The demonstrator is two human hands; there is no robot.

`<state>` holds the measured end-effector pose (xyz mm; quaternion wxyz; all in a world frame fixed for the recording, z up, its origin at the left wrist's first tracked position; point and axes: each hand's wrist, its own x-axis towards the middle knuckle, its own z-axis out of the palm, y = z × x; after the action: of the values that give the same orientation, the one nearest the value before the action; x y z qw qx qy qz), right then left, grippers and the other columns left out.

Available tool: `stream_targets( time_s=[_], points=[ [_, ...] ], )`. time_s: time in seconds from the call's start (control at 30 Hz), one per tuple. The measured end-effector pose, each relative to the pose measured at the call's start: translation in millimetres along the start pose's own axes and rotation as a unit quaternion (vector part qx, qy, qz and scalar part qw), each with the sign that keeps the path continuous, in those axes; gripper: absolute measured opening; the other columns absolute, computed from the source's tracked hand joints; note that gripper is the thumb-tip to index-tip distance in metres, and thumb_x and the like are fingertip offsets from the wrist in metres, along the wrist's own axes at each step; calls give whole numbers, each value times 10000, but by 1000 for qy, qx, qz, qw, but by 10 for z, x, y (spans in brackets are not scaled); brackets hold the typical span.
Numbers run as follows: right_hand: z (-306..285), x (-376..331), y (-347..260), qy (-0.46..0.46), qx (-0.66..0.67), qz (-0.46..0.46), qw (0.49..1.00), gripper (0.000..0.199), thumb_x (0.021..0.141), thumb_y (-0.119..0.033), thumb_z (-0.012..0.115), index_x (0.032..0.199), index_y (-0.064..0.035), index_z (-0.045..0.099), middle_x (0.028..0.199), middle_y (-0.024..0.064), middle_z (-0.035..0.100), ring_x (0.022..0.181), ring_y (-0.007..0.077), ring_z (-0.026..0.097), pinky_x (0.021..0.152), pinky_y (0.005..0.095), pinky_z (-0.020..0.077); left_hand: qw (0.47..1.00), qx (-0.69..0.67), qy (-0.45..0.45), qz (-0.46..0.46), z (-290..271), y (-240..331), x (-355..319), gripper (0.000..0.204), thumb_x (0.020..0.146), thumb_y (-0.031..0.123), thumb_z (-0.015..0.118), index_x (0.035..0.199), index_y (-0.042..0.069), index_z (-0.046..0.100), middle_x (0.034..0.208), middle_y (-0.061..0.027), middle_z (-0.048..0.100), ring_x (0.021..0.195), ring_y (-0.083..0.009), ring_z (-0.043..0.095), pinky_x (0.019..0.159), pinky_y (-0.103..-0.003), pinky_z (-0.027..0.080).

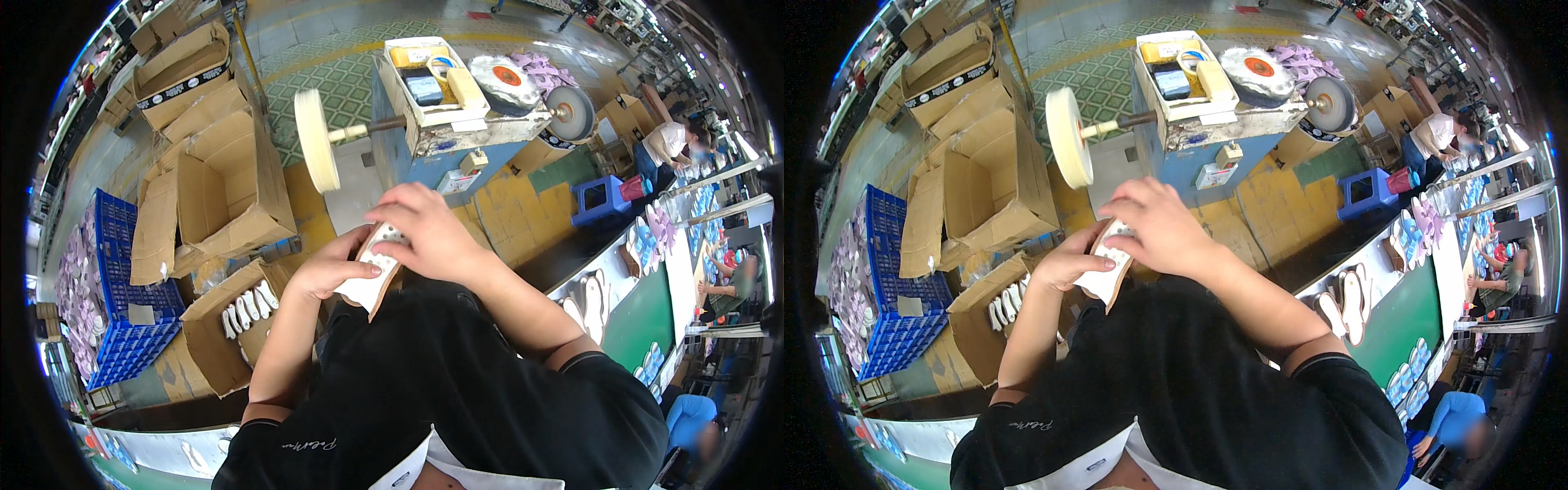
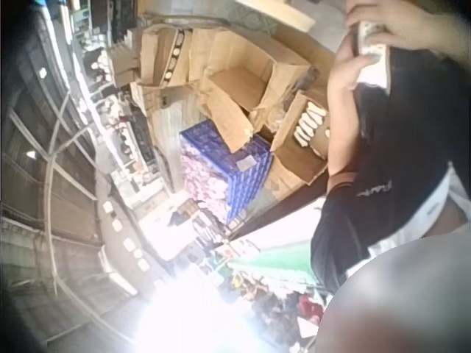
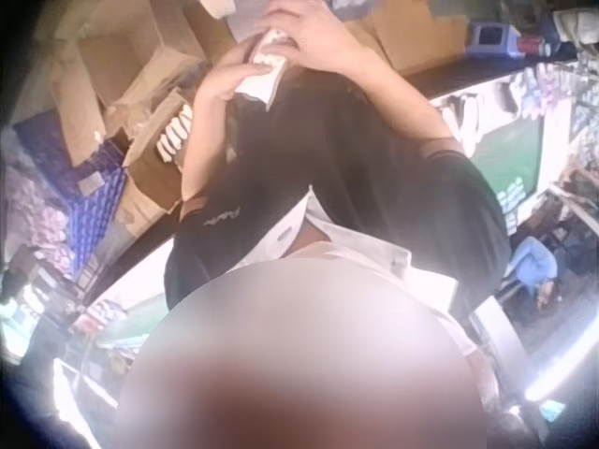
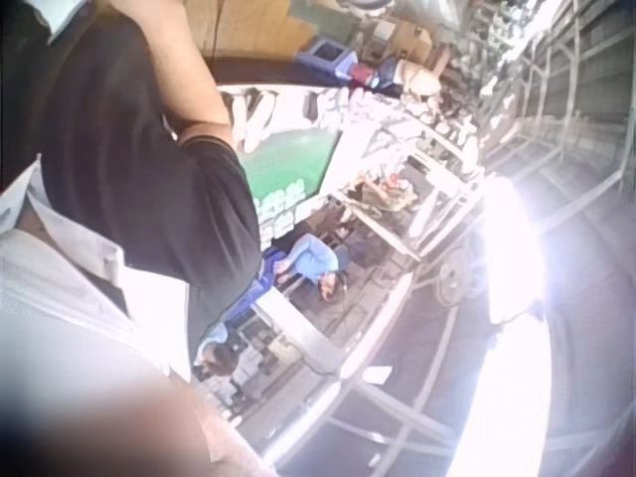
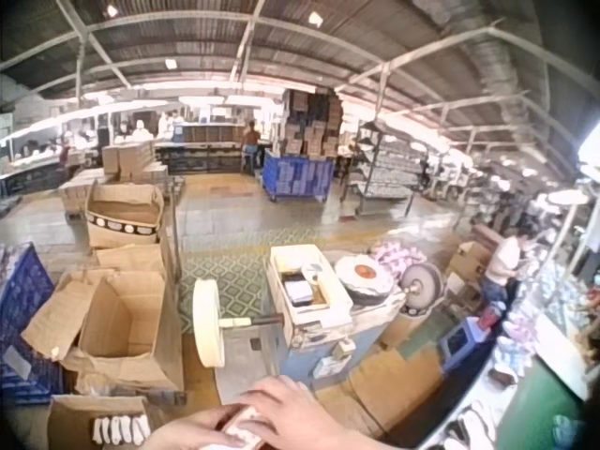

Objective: The person repeatedly picks up shoe insoles and rubs their edges against a rotating buffing wheel. They handle the insoles one at a time, turning them over to work different sides, then place them on a nearby table or into a cardboard box.

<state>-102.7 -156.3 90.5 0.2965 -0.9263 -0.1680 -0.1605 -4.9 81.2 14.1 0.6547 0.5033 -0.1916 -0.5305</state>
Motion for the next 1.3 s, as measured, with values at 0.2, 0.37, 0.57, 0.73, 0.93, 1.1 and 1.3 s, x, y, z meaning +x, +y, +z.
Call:
stream_targets(
  time_s=[0.2,0.37,0.57,0.73,0.93,1.1,1.3],
  points=[
    [-236,33,780,140,48,186,971,227,976,-170,849,1173,-58,834,1144,195,788,1155,432,741,1006,479,602,986,-116,113,43,175,-260,11,928,918,84,865,1719,-55,417,1569,-165,655,1433,-273,635,1227,-408,491],
    [-568,501,1982,150,-193,206,947,133,962,-137,839,1076,-86,885,1085,185,796,1057,400,754,974,491,591,967,-186,157,69,271,-540,-1,775,962,23,775,1663,-66,455,1463,-186,704,1312,-291,720,1118,-439,592],
    [-622,1357,2897,54,-322,254,910,156,948,-248,871,1101,-249,906,1332,122,721,1295,401,654,1108,526,571,959,-224,170,29,182,-447,36,722,1043,88,748,1685,-32,440,1482,-149,689,1336,-248,688,1138,-415,566],
    [-551,1743,3213,-4,-297,339,893,164,944,-292,825,1079,-296,918,1406,121,697,1380,402,628,1138,566,561,957,-193,203,75,220,-303,65,753,1096,211,781,1707,-25,410,1518,-123,660,1357,-205,649,1143,-391,548],
    [-956,1797,3449,159,53,393,904,286,936,-295,885,1063,-39,895,917,4,785,878,135,701,739,340,542,959,-182,201,83,157,-243,79,799,1099,209,775,1741,-30,366,1537,-125,651,1375,-216,639,1163,-383,525],
    [-1209,1612,3555,133,191,421,877,166,963,-216,894,1073,-93,881,842,-41,734,728,81,612,654,319,466,964,-171,183,87,173,-261,147,821,1098,204,775,1754,-35,344,1581,-153,631,1423,-233,620,1192,-388,510],
    [-1108,1455,3401,164,250,448,843,243,955,-230,914,1127,-71,849,860,-37,715,709,93,610,630,276,482,961,-150,192,128,279,-350,211,664,1111,163,741,1663,-36,429,1416,-133,706,1274,-212,702,1080,-387,590]
  ],
)
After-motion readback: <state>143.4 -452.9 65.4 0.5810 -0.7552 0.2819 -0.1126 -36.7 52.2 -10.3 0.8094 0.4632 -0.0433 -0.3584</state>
